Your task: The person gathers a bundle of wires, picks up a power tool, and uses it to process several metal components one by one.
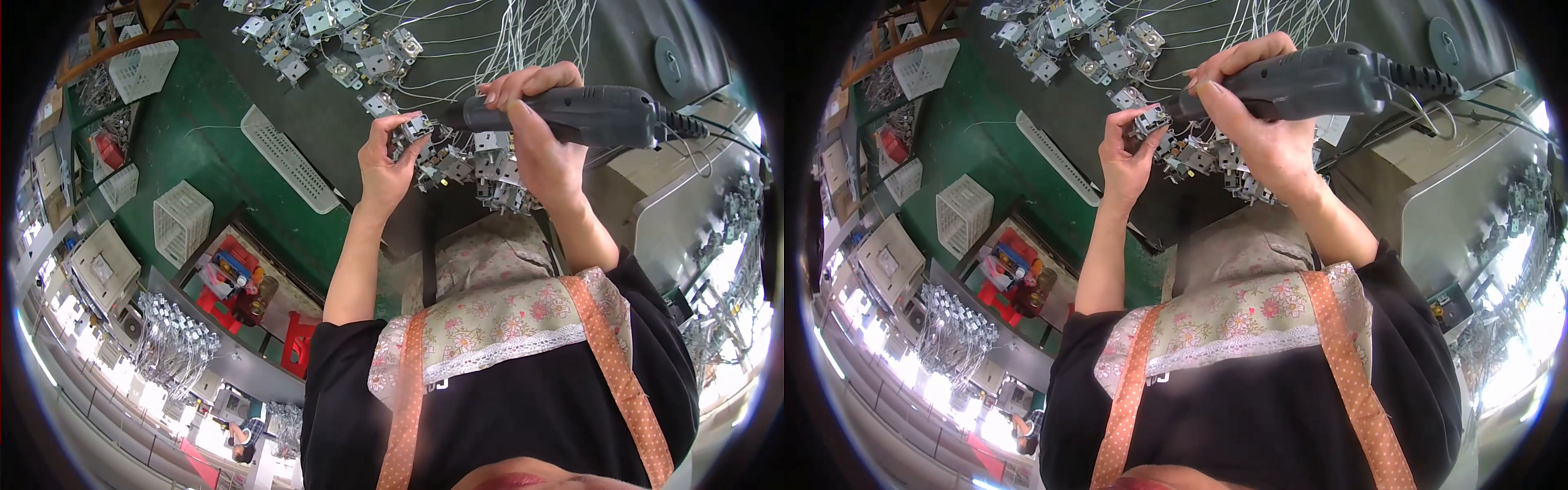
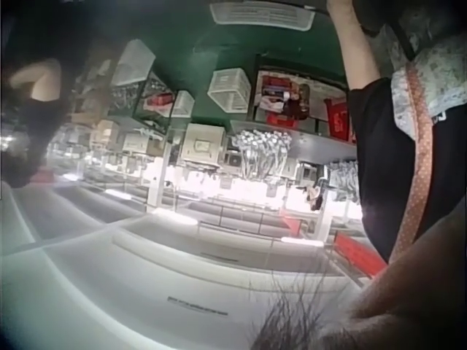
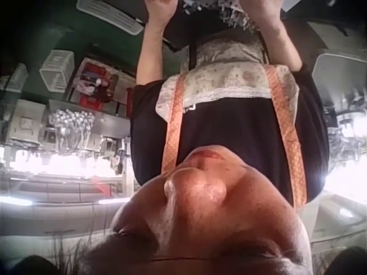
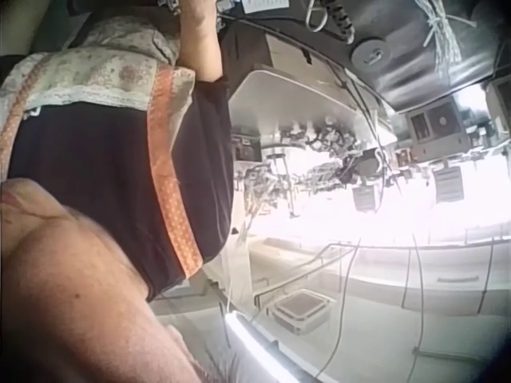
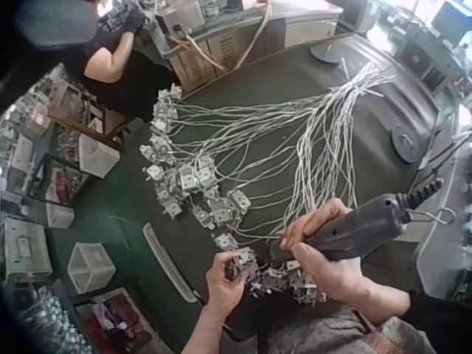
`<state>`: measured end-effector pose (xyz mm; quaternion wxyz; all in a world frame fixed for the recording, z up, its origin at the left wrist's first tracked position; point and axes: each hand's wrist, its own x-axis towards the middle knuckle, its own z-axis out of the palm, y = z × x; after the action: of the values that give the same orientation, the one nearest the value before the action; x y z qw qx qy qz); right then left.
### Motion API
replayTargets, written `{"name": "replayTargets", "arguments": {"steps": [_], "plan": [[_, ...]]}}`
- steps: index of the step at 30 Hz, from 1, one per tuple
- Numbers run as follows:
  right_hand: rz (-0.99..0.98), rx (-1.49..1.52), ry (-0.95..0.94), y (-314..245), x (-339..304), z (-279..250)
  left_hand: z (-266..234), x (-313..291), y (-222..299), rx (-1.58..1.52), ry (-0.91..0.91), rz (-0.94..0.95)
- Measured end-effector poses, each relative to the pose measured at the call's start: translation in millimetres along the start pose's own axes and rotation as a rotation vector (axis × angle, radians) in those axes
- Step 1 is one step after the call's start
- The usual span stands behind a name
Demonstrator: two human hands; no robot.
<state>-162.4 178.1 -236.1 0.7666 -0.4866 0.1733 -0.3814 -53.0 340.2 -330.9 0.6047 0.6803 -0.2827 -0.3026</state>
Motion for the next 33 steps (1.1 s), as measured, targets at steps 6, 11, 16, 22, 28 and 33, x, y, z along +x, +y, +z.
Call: {"name": "replayTargets", "arguments": {"steps": [6, 11, 16, 22, 28, 33], "plan": [[0.033, -0.096, -0.005, -1, 1, -1, -1, 1, 1, -0.006, -0.035, -0.010], [0.066, -0.094, 0.019, -2, 2, -3, 0, 0, 1, -0.016, -0.034, -0.005], [0.128, -0.083, 0.039, 1, 2, -2, -1, -2, 2, -0.002, -0.042, -0.010], [0.206, -0.160, -0.044, -3, 6, -3, 0, -4, 2, 0.022, -0.061, -0.025], [0.177, 0.020, 0.043, 1, 13, -6, -4, -7, 12, -0.017, -0.080, -0.116], [0.159, -0.198, 0.112, 20, 11, -2, -1, -15, 26, 0.104, -0.291, -0.033]]}}
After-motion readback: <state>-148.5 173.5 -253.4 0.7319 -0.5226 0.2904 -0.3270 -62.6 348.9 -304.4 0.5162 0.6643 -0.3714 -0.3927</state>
